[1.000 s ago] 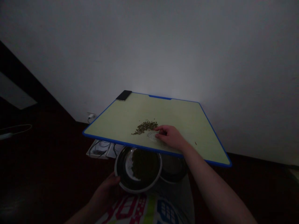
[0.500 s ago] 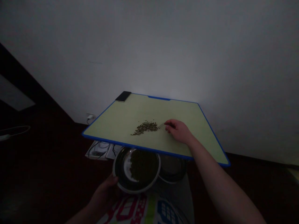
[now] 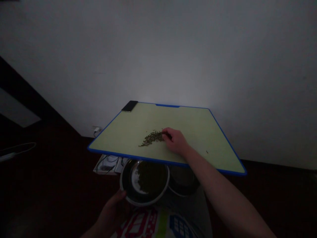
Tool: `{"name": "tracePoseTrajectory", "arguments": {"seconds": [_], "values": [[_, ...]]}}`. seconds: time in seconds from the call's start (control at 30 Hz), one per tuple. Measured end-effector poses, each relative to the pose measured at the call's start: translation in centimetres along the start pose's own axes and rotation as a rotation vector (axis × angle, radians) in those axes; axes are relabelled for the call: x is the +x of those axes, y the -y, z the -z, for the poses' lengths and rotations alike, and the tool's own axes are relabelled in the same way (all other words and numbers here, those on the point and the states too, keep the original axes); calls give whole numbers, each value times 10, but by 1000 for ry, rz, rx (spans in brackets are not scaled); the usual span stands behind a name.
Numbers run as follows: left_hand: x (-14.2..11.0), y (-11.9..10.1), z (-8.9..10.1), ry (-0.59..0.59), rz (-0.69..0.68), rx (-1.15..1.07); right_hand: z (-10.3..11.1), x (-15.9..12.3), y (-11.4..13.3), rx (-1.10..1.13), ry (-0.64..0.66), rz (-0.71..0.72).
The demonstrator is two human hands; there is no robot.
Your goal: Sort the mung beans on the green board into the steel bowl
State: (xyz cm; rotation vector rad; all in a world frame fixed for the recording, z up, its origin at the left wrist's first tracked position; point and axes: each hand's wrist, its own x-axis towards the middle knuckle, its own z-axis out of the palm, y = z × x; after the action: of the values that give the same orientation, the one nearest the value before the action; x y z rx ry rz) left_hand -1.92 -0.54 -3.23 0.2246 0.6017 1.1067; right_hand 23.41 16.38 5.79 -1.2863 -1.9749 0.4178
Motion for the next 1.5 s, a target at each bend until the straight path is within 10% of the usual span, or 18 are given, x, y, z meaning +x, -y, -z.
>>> {"name": "tracePoseTrajectory", "arguments": {"seconds": [1.5], "values": [[0,-2,3,-10,8,1,-16,6,2,-160,185,149]]}}
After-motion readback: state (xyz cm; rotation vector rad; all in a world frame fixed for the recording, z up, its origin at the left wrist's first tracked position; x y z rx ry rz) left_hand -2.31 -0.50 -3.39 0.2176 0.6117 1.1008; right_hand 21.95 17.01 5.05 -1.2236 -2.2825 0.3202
